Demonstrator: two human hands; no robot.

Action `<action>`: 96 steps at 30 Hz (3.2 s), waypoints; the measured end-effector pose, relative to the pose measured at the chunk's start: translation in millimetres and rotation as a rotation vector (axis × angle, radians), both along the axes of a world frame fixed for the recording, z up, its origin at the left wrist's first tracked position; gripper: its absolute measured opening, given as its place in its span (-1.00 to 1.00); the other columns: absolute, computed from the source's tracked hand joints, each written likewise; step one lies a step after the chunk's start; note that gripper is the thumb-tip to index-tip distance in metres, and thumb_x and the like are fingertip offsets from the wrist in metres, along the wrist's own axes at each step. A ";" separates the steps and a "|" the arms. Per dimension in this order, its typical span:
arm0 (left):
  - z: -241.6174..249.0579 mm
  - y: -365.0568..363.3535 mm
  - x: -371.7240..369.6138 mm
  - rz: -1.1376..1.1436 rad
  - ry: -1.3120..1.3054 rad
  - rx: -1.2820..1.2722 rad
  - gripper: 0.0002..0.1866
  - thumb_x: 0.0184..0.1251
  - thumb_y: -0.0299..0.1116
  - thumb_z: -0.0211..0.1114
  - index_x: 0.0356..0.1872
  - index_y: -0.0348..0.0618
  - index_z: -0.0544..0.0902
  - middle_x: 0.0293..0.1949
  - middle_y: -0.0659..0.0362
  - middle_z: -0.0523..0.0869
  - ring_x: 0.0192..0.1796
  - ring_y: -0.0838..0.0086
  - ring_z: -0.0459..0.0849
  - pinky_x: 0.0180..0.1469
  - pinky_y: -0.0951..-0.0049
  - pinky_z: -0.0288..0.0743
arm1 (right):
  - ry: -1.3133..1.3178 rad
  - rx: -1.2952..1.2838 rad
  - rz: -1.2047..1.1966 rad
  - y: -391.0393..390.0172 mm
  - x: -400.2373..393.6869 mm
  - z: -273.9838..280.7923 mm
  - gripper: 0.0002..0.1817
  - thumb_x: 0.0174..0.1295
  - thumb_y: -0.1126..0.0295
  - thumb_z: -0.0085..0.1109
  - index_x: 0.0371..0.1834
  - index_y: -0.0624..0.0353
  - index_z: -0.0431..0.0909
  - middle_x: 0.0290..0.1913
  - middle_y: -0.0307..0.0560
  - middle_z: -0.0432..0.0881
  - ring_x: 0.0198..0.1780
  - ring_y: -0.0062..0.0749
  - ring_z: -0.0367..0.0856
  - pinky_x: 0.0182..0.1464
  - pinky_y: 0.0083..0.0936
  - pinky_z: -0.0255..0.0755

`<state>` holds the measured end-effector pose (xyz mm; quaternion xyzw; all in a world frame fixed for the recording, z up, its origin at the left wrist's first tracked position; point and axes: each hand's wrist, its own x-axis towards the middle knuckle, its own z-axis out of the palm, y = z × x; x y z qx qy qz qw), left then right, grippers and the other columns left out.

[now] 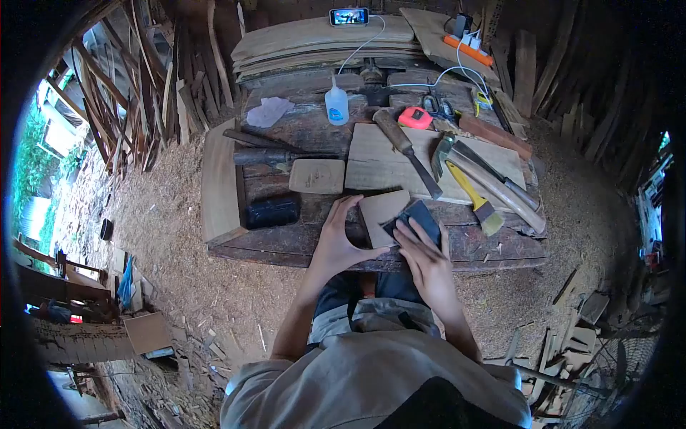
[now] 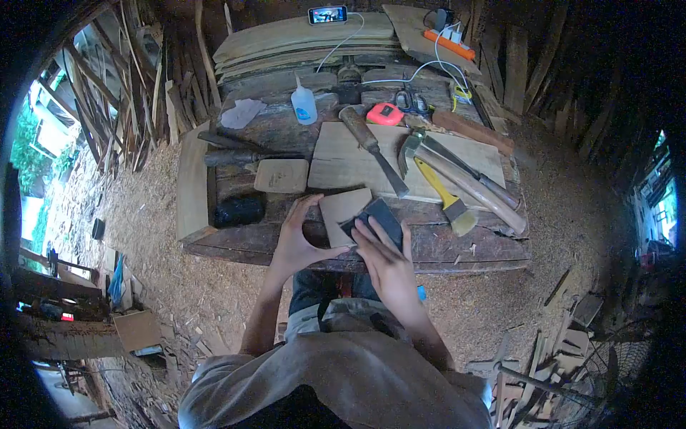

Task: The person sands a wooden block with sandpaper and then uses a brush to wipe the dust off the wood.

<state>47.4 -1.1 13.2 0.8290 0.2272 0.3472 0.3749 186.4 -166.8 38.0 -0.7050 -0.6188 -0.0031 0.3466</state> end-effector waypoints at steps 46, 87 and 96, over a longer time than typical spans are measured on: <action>-19.5 2.9 2.3 -0.111 -0.181 -0.199 0.45 -0.34 -0.22 0.78 0.54 -0.26 -0.13 0.18 -0.10 0.47 0.31 0.16 0.47 0.44 0.21 0.25 | -0.095 -0.017 -0.027 49.9 -6.8 -2.3 -0.67 0.41 0.41 0.08 0.21 0.15 0.59 0.25 -0.06 0.62 0.41 -0.18 0.43 0.50 0.13 -0.05; -14.4 5.0 0.4 -0.127 -0.057 -0.201 0.37 -0.29 -0.29 0.77 0.54 -0.24 -0.05 0.22 -0.01 0.44 0.35 0.24 0.42 0.52 0.21 0.16 | -0.135 0.028 -0.129 53.0 24.3 2.1 -0.63 0.29 0.26 0.27 0.13 0.12 0.68 0.25 -0.15 0.64 0.23 -0.16 0.45 0.20 -0.17 0.23; -14.8 5.2 -0.3 -0.106 -0.078 -0.180 0.33 -0.28 -0.24 0.77 0.52 -0.25 0.00 0.21 -0.04 0.44 0.30 0.23 0.45 0.45 0.22 0.26 | -0.072 -0.015 -0.083 21.8 19.9 -2.1 -0.64 0.39 0.34 0.14 0.21 0.15 0.61 0.33 -0.12 0.57 0.44 -0.13 0.37 0.34 -0.12 0.23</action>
